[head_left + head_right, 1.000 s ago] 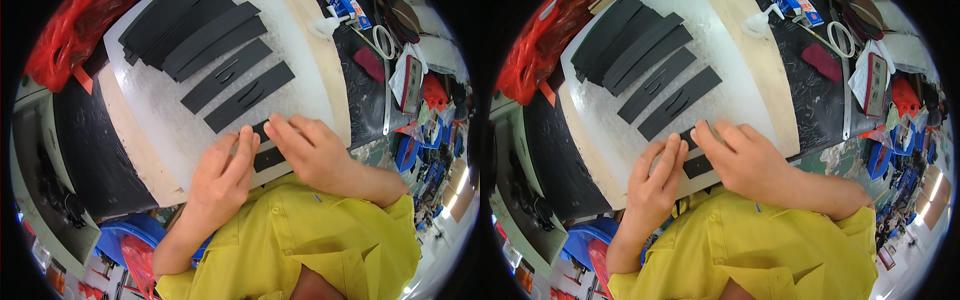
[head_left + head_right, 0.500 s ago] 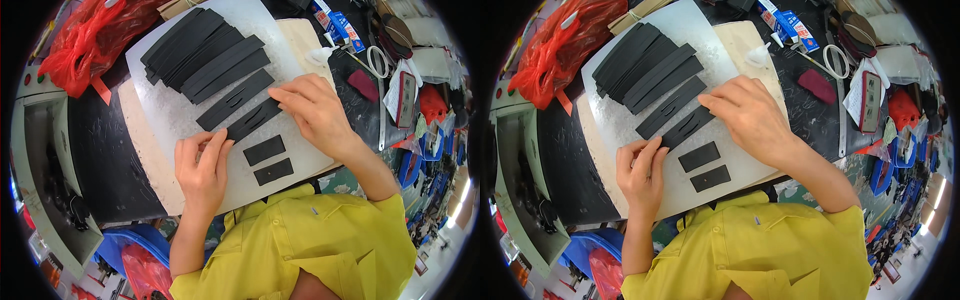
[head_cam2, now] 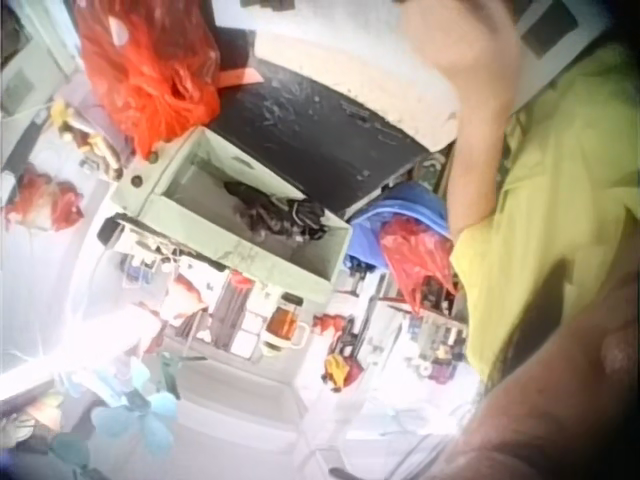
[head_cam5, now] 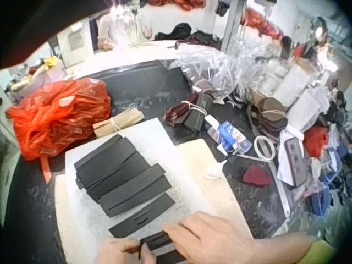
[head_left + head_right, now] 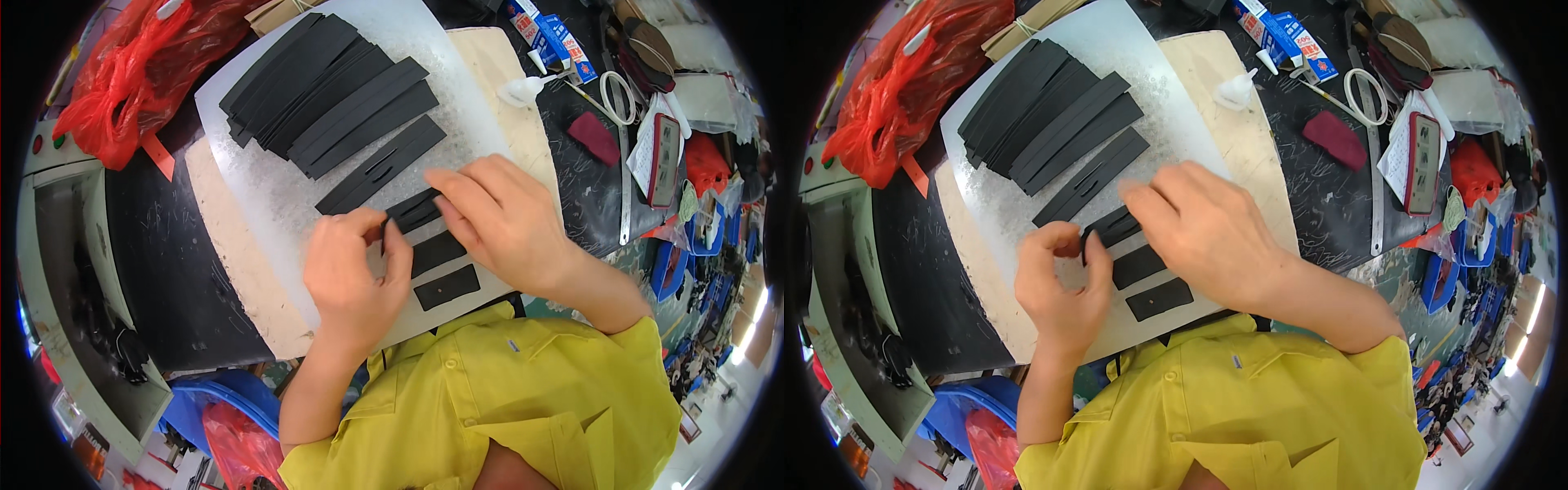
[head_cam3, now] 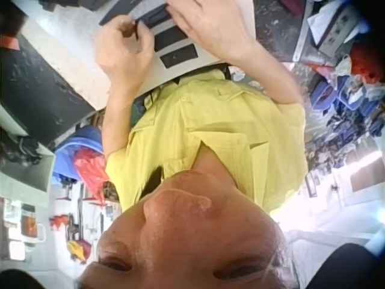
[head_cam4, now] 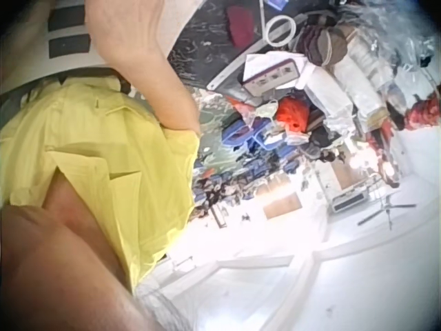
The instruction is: The person applies glue from a small white bottle onto black rectangular fabric strips laid out on a white board. They then fold the strips over the glue and press them flat to secure the bond. The process is repeated for multiple strips in a repetitive assembly sequence.
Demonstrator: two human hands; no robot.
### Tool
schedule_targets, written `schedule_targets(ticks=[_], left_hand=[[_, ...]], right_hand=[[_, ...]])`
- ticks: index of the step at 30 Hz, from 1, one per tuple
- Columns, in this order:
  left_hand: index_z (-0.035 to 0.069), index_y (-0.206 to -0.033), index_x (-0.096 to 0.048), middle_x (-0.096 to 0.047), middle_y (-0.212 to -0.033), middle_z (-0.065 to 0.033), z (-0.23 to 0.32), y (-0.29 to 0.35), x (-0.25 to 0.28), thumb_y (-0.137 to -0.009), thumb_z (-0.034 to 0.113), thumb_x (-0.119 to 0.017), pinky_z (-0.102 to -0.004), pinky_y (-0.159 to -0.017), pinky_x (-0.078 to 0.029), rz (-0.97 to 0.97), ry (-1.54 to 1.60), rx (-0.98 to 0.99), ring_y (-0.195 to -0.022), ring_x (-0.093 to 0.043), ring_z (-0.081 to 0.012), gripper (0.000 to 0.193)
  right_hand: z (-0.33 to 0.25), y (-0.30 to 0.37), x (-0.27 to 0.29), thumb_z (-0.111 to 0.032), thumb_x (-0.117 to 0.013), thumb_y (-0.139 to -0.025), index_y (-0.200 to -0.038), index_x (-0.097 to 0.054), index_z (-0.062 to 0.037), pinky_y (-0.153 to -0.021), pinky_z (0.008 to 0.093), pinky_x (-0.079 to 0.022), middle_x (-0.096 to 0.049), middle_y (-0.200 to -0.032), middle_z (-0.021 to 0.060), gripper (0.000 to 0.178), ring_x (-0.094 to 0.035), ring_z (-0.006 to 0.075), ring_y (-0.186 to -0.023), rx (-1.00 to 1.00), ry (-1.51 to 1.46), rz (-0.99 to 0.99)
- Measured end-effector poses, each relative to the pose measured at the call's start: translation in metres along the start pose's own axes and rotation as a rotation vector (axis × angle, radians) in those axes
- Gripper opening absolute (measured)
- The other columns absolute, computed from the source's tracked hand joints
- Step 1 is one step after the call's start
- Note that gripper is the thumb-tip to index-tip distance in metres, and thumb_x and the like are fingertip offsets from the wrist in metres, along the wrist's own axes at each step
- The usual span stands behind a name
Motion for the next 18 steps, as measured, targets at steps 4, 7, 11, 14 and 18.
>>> schedule_targets(ticks=[4, 7, 11, 14, 18], left_hand=[[0.001, -0.092, -0.073, -0.070, -0.095, -0.0124, 0.000, 0.001, -0.004, -0.073, 0.000, -0.084, -0.0322, -0.066, -0.051, -0.081, 0.022, -0.072, -0.075, -0.064, -0.0221, 0.022], [0.001, -0.102, -0.074, -0.069, -0.104, -0.0122, 0.000, 0.005, -0.005, -0.069, 0.001, -0.085, -0.0357, -0.066, -0.052, -0.091, 0.060, -0.161, -0.081, -0.063, -0.0278, 0.034], [0.001, -0.102, -0.075, -0.069, -0.109, -0.0129, -0.003, 0.007, -0.009, -0.068, 0.000, -0.084, -0.0371, -0.072, -0.054, -0.133, 0.032, -0.173, -0.087, -0.064, -0.0298, 0.035], [0.001, -0.103, -0.075, -0.069, -0.108, -0.0122, -0.002, 0.006, -0.010, -0.068, 0.000, -0.084, -0.0367, -0.073, -0.054, -0.124, 0.032, -0.183, -0.088, -0.064, -0.0290, 0.036], [0.003, -0.104, -0.077, -0.071, -0.107, -0.0108, -0.001, 0.003, -0.012, -0.073, 0.002, -0.084, -0.0358, -0.076, -0.054, -0.153, 0.035, -0.143, -0.092, -0.065, -0.0279, 0.032]], right_hand=[[0.000, 0.017, -0.006, -0.002, -0.073, -0.076, -0.110, -0.069, 0.0014, -0.070, 0.0338, -0.054, -0.064, -0.100, 0.0094, 0.034, -0.062, 0.0262, -0.087, 0.107, -0.125, 0.011], [0.006, 0.025, -0.006, 0.000, -0.071, -0.076, -0.120, -0.067, 0.0035, -0.072, 0.0332, -0.055, -0.063, -0.110, 0.0127, 0.044, -0.061, 0.0279, -0.090, 0.122, -0.084, -0.049], [0.009, 0.026, -0.010, 0.001, -0.067, -0.078, -0.124, -0.065, 0.0050, -0.071, 0.0336, -0.053, -0.062, -0.113, 0.0144, 0.047, -0.059, 0.0282, -0.088, 0.131, -0.094, -0.069], [0.005, 0.027, -0.014, 0.001, -0.066, -0.077, -0.123, -0.064, 0.0057, -0.071, 0.0332, -0.052, -0.062, -0.112, 0.0140, 0.046, -0.057, 0.0273, -0.088, 0.145, -0.060, -0.089], [0.005, 0.029, -0.018, -0.001, -0.065, -0.076, -0.123, -0.064, 0.0060, -0.073, 0.0334, -0.051, -0.062, -0.112, 0.0135, 0.047, -0.057, 0.0270, -0.089, 0.197, 0.004, -0.061]])
Point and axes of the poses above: each hand's wrist, its own y-axis away from the middle knuckle, its own x-axis out of the back of the hand, z = x × y, the point moved 8 cm from there along -y, towards the middle knuckle
